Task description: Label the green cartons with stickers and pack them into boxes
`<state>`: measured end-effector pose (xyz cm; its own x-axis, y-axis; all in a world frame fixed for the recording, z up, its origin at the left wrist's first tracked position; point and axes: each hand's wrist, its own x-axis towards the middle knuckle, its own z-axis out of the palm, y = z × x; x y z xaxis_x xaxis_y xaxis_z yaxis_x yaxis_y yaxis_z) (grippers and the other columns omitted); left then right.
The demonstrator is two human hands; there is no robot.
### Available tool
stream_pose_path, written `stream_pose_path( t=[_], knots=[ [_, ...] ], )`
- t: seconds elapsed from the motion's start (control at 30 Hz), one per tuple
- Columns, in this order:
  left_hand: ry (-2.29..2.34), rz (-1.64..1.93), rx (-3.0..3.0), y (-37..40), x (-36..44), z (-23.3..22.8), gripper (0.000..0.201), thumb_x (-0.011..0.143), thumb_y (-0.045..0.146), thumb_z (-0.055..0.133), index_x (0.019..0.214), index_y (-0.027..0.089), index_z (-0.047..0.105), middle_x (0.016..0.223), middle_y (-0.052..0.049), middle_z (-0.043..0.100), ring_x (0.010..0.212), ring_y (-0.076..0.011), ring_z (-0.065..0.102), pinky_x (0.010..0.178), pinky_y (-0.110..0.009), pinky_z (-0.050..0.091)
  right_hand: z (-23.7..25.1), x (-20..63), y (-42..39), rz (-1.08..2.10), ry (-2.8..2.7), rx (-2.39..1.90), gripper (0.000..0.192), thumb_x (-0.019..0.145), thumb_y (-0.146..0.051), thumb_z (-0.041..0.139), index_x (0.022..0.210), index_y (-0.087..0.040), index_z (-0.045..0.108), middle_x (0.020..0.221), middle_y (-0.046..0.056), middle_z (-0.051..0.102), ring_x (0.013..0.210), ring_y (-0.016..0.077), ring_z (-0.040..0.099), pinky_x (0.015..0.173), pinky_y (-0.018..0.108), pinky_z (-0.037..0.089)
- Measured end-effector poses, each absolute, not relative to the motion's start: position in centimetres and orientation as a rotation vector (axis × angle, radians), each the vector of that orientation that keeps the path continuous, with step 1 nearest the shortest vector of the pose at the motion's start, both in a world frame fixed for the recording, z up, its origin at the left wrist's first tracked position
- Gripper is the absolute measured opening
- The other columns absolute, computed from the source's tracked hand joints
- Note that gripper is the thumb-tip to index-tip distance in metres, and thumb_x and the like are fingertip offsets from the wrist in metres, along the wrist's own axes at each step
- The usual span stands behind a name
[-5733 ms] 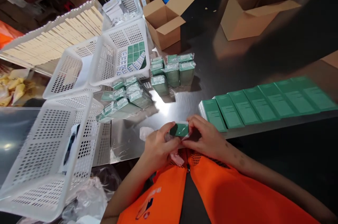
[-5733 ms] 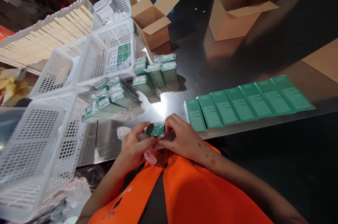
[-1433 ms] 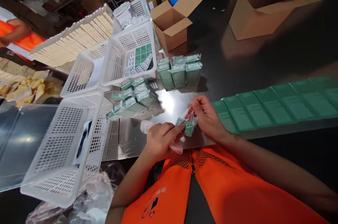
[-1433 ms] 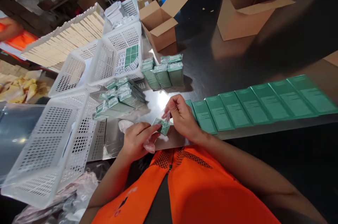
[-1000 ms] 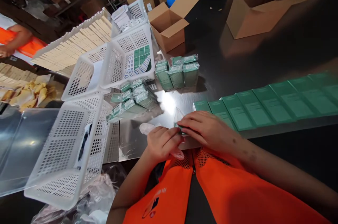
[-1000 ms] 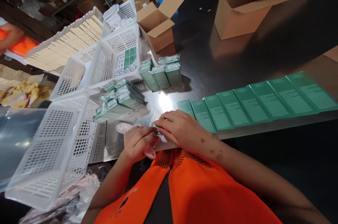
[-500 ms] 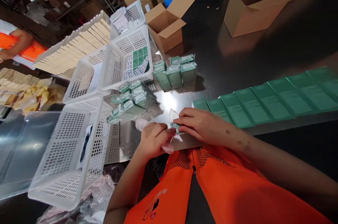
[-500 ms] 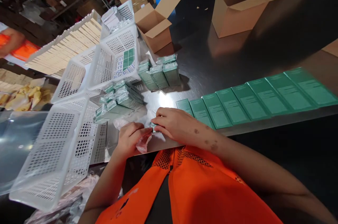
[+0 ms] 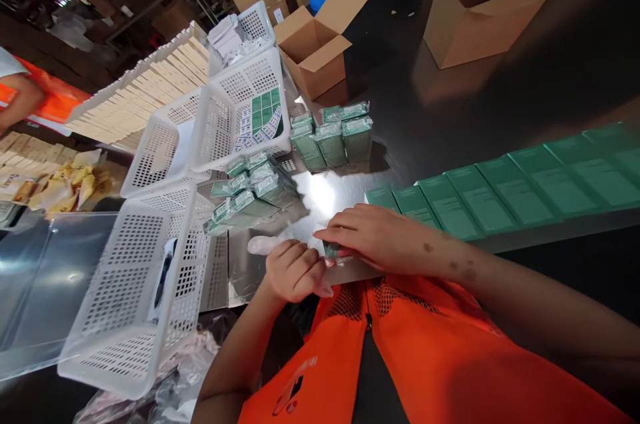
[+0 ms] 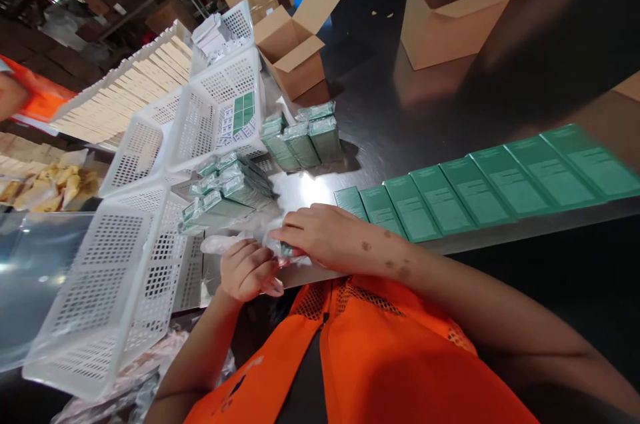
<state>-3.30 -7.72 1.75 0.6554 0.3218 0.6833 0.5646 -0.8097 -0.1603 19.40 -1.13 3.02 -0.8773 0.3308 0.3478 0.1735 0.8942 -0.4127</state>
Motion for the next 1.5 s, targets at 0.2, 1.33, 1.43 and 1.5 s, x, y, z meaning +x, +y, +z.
stream_pose_path(
  t=[0.2, 1.33, 1.43, 1.5],
  knots=[
    [-0.743, -0.878, -2.512, -7.8, -3.8, 2.0, 0.036, 0.107, 0.042, 0.040, 0.089, 0.017, 0.058, 0.073, -0.006, 0.071, 0.062, -0.0148, 0.064, 0.063, -0.028, 0.050, 2.6, 19.3, -0.7, 0.401, -2.645, -0.277, 0.015, 0.098, -0.015, 0.057, 0.089, -0.021, 0.067, 0.089, 0.001, 0.068, 0.075, 0.0168, 0.055, 0.068, 0.032, 0.036],
    [-1.416, -1.316, -2.181, -10.3, -1.2, -3.9, 0.026, 0.094, 0.039, 0.066, 0.109, 0.019, 0.061, 0.096, -0.010, 0.076, 0.079, -0.0196, 0.076, 0.062, -0.029, 0.062, -0.2, 22.3, -3.7, 0.999, -2.491, -0.748, 0.038, 0.094, -0.029, 0.066, 0.132, -0.025, 0.062, 0.137, 0.011, 0.065, 0.112, 0.0261, 0.069, 0.093, 0.042, 0.054],
    [-1.422, -1.393, -2.143, -10.5, -1.1, -4.8, 0.027, 0.094, 0.040, 0.065, 0.113, 0.020, 0.063, 0.104, -0.011, 0.076, 0.088, -0.0219, 0.076, 0.070, -0.033, 0.063, -0.2, 21.7, -4.0, 1.055, -2.369, -0.869, 0.056, 0.093, -0.036, 0.069, 0.143, -0.021, 0.048, 0.123, 0.012, 0.070, 0.101, 0.0243, 0.070, 0.085, 0.039, 0.056],
    [-1.401, -1.485, -2.108, -10.8, -1.0, -5.6, 0.024, 0.094, 0.036, 0.066, 0.113, 0.021, 0.064, 0.109, -0.012, 0.075, 0.093, -0.0237, 0.075, 0.071, -0.036, 0.064, 0.2, 21.1, -4.0, 1.043, -2.379, -0.898, 0.058, 0.096, -0.040, 0.065, 0.146, -0.021, 0.044, 0.113, 0.010, 0.072, 0.092, 0.0232, 0.070, 0.079, 0.038, 0.056]
  ],
)
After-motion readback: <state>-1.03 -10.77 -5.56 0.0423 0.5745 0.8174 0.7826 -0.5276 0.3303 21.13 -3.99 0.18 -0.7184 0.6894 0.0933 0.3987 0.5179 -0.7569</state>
